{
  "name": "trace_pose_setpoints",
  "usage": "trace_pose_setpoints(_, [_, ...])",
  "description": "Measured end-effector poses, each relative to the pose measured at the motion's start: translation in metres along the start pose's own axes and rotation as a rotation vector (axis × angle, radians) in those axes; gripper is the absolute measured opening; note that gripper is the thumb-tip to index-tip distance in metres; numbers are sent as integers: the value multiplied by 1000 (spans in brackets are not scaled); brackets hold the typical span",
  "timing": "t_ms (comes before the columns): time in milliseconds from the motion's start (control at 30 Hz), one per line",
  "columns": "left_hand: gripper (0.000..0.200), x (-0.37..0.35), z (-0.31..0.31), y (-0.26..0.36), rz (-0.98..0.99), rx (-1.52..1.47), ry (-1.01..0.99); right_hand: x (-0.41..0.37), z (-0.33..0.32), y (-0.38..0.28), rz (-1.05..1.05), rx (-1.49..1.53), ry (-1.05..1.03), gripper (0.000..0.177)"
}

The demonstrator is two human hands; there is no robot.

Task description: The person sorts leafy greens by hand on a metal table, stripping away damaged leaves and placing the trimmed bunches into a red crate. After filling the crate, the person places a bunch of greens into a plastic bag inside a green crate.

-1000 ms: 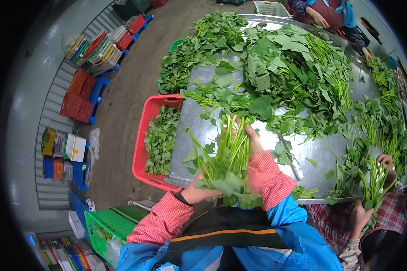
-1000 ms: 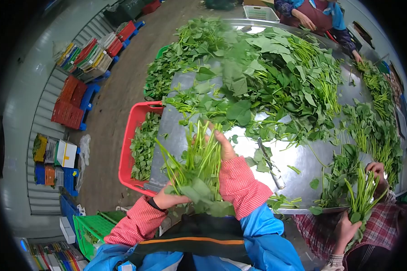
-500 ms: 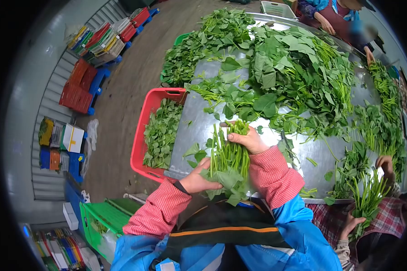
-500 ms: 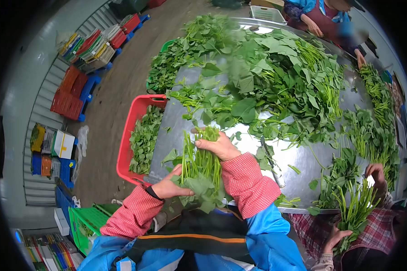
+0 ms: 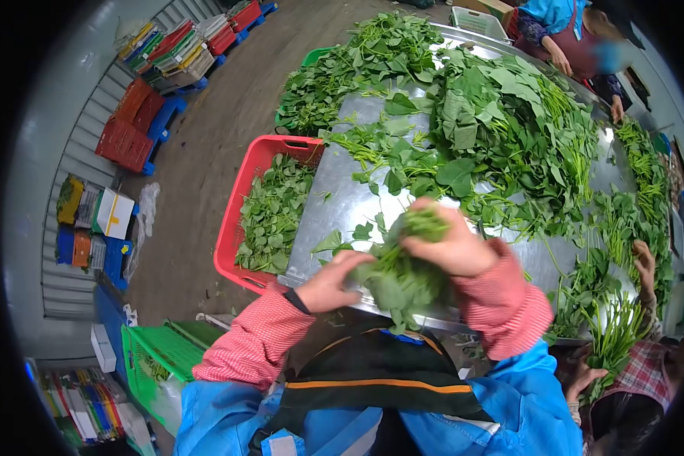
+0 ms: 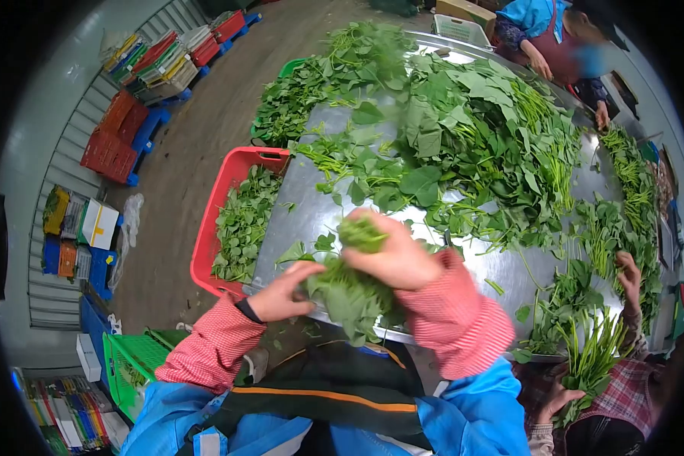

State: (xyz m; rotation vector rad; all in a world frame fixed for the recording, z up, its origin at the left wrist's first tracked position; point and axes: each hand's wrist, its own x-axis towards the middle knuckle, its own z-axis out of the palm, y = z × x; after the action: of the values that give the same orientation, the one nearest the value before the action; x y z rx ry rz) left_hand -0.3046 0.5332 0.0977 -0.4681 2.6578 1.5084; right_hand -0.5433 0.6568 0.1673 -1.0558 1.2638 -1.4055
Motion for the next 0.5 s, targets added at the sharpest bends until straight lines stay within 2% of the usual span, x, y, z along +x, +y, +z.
trace_pose_setpoints(33, [69,-9,-8,-13,-62,23,41,-7,-12,-25,-87,46,65,35])
trace_pose_setpoints(67, [67,-14,-13,-21,-122,47,81,-7,-30,-51,-229,128,19,31])
trace_pose_setpoints(100, [66,-16,-15,-22,-186,264,114,2,-56,-52,-225,125,28,30])
trace_pose_setpoints(133, [65,-18,-17,-19,-247,479,148,13,-70,-32,-147,-22,316,31])
trace_pose_setpoints(167, [65,-19,-21,-14,-304,699,188,13,-81,-6,-252,-362,316,30])
trace_pose_setpoints(200, [62,-14,-31,-1,-250,500,190,19,-91,3,-369,-709,314,29])
trace_pose_setpoints(233, [59,-11,-39,17,-197,298,188,19,-80,-11,-382,-562,340,27])
trace_pose_setpoints(267, [56,-11,-36,27,-159,83,169,16,-75,-30,-420,-812,363,27])
trace_pose_setpoints(300, [46,-8,-26,18,-148,-434,40,18,-71,-32,-446,-803,367,28])
trace_pose_setpoints(333, [43,-5,-34,47,-159,-758,-174,23,-66,-34,-480,-792,374,29])
trace_pose_setpoints(367, [46,-1,-33,59,-153,-962,-280,27,-52,-36,-607,-879,359,30])
trace_pose_setpoints(400, [53,2,-27,71,-113,-1073,-292,28,-33,-34,-734,-963,340,31])
trace_pose_setpoints(467, [64,19,-6,65,-219,-1415,-273,21,2,-9,-762,-1105,185,29])
trace_pose_setpoints(500, [68,24,8,51,-262,-1525,-193,17,20,4,-804,-1074,63,28])
